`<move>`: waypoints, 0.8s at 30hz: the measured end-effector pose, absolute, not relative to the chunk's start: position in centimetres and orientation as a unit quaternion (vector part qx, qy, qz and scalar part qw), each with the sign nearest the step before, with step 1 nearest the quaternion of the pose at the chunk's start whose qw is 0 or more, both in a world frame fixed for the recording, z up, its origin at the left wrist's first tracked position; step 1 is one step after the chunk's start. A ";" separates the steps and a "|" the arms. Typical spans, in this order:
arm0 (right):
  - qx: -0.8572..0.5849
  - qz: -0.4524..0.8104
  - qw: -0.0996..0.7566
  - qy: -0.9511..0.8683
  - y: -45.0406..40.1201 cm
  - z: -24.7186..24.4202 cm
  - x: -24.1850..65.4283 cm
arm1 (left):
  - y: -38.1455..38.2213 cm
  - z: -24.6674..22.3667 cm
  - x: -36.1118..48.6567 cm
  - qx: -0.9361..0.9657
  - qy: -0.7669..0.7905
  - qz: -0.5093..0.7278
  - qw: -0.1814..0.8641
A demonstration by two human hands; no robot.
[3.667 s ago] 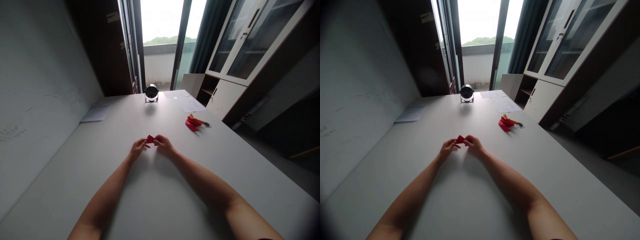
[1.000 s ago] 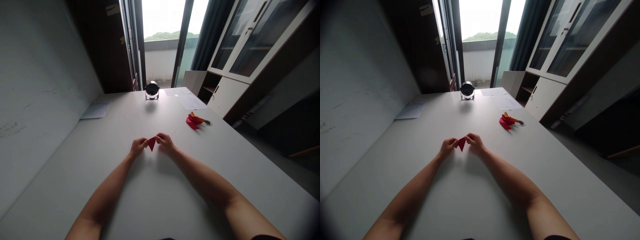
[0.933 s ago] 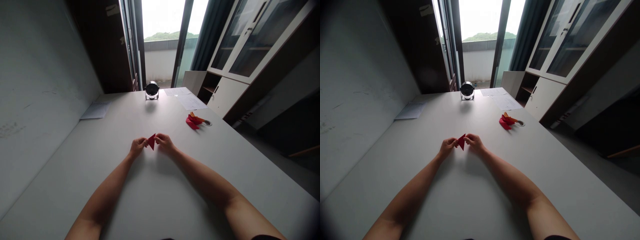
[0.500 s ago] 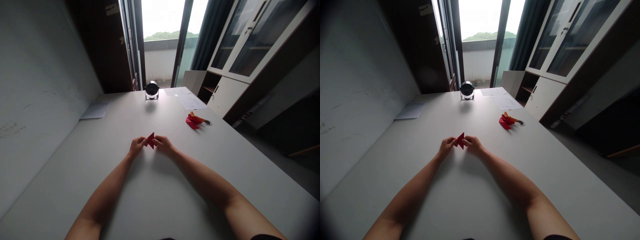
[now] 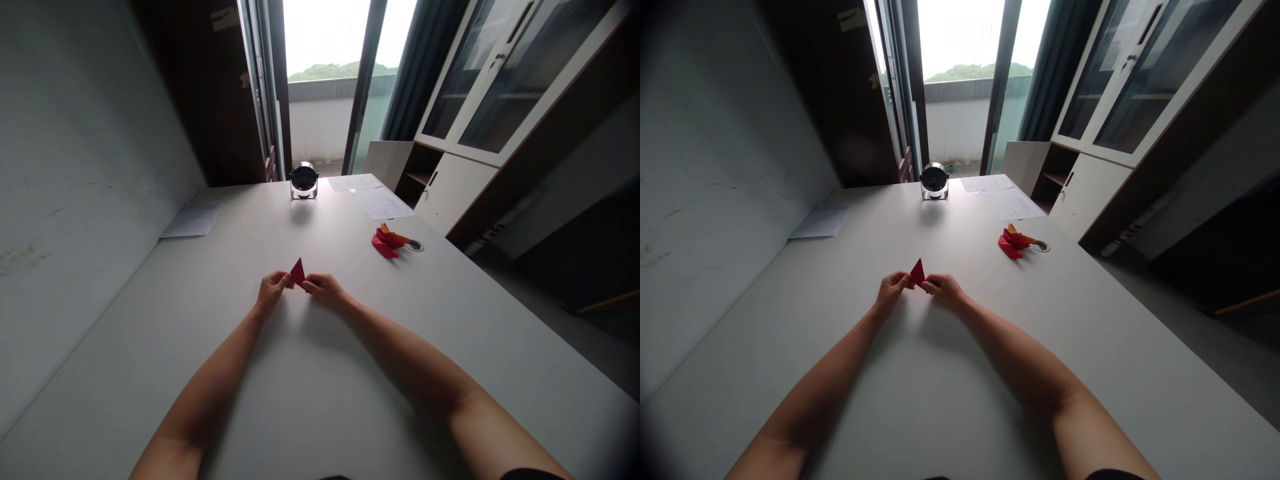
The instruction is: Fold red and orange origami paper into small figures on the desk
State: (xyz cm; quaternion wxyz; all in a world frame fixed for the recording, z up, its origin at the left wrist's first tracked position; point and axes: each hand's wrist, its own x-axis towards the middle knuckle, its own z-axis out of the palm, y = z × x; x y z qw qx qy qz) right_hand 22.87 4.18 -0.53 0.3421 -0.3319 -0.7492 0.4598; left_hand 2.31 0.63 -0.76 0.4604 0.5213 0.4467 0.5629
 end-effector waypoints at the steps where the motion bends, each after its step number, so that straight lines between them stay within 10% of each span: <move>1: -0.332 0.461 0.340 -0.750 4.2 -0.6 22.9 | 0.7 -0.8 2.3 0.515 0.447 0.568 0.461; 24: -0.333 0.481 0.374 -0.720 4.0 -0.4 22.8 | 1.1 -1.3 2.2 0.518 0.423 0.574 0.472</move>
